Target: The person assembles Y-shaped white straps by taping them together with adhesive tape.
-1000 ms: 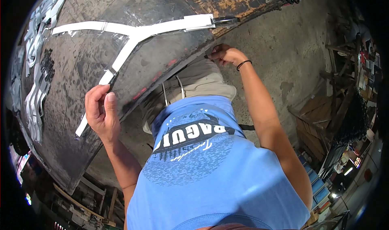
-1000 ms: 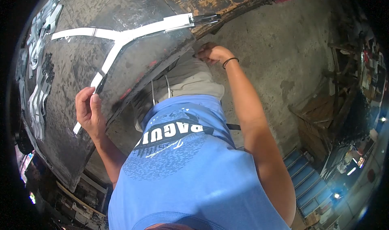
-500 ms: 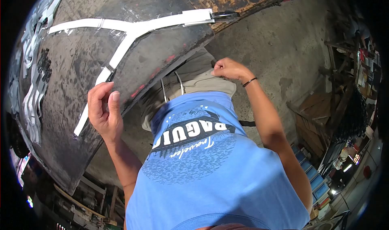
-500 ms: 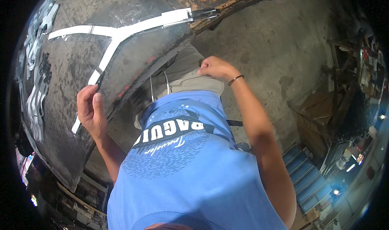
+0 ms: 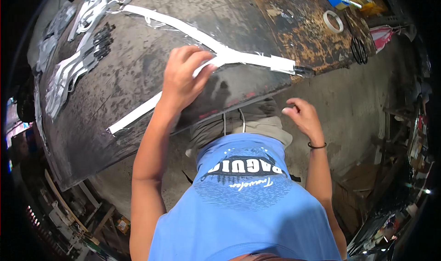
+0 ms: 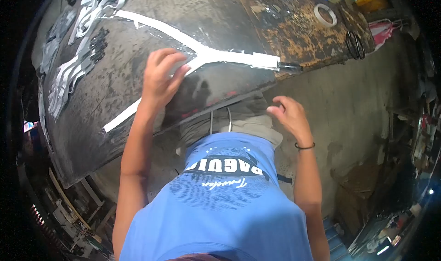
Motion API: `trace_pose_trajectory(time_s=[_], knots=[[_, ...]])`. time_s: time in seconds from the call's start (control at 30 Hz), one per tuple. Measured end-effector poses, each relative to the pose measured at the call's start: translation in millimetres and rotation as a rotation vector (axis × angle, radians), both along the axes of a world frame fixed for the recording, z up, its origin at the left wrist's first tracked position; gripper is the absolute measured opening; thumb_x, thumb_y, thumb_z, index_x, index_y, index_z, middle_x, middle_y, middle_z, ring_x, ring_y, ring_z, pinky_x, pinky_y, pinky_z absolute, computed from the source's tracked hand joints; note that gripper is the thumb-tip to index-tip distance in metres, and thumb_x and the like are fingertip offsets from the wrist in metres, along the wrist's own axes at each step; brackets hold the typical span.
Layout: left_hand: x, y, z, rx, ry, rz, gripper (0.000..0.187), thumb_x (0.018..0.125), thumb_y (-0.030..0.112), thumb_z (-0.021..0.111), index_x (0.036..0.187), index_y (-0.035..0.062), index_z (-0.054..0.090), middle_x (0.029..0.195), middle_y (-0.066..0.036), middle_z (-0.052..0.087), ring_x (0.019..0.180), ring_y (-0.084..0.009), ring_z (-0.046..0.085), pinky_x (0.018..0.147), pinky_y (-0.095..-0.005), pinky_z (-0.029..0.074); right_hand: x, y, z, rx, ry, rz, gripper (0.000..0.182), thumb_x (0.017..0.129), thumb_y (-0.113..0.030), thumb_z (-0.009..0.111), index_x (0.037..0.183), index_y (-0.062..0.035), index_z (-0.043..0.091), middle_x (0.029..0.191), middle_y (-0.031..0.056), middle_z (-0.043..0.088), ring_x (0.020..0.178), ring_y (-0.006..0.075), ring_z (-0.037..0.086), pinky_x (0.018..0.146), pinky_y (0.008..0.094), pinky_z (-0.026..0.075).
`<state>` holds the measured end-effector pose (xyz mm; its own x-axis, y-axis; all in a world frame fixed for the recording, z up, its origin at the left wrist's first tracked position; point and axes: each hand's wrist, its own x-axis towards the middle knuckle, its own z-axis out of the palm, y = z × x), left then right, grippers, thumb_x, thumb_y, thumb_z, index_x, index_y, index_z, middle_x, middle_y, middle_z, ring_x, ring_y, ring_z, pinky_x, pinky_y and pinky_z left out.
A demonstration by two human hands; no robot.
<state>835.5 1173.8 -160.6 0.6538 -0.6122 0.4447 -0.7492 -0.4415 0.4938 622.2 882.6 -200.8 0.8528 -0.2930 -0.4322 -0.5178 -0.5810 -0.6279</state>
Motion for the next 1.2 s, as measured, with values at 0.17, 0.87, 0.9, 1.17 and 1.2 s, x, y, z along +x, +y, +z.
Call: trace_pose_trajectory(time_s=[0.17,0.87,0.9,1.17,1.2], knots=[[25.8,-26.9,-21.2,0.094,-0.028,-0.118,0.032,0.074,0.017,0.078,0.103,0.0101,0.067,0.11,-0.009,0.061,0.107,-0.0317,0.053,0.091,-0.0437,0.042,72.4,50.4,52.1,-0.096,-0.656,0.038,0.016,0.083,-0.006,0.069,0.098,-0.0022,0.067,0.087,0.0118,0.062,0.076,0.0256,0.062,0.067,0.0337,0.048],[35.3,-34.3,-37.1,0.106,-0.1,-0.206,0.015,0.074,0.014,0.072,0.086,0.008,0.068,0.105,-0.007,0.06,0.106,-0.027,0.054,0.087,-0.0416,0.041,158.7,92.6,1.2,-0.331,-0.699,0.356,0.011,0.084,-0.009,0.065,0.093,-0.0051,0.06,0.092,0.0117,0.055,0.079,0.0343,0.061,0.066,0.0434,0.05],[35.9,-34.5,-38.4,0.151,-0.096,-0.215,0.015,0.075,0.015,0.072,0.088,0.0087,0.068,0.106,-0.007,0.06,0.108,-0.0277,0.054,0.088,-0.0424,0.04,158.8,93.2,0.8,-0.329,-0.691,0.342,0.01,0.085,-0.009,0.064,0.093,-0.0049,0.06,0.092,0.0118,0.055,0.08,0.0346,0.061,0.067,0.0438,0.049],[41.3,-40.4,-42.6,0.198,-0.034,-0.245,0.009,0.077,0.011,0.068,0.086,0.0094,0.068,0.097,-0.004,0.059,0.099,-0.0259,0.055,0.084,-0.0409,0.04,157.9,92.4,0.1,-0.264,-0.61,0.268,0.01,0.087,-0.011,0.062,0.095,-0.0067,0.058,0.093,0.0129,0.052,0.081,0.0353,0.061,0.068,0.0461,0.05],[42.4,-40.7,-40.3,0.218,-0.023,-0.258,0.009,0.077,0.01,0.067,0.085,0.0095,0.068,0.097,-0.004,0.059,0.099,-0.0255,0.054,0.083,-0.0403,0.04,156.8,93.5,1.1,-0.218,-0.657,0.219,0.01,0.087,-0.011,0.063,0.095,-0.0058,0.059,0.093,0.0122,0.054,0.08,0.0347,0.061,0.068,0.0452,0.049]])
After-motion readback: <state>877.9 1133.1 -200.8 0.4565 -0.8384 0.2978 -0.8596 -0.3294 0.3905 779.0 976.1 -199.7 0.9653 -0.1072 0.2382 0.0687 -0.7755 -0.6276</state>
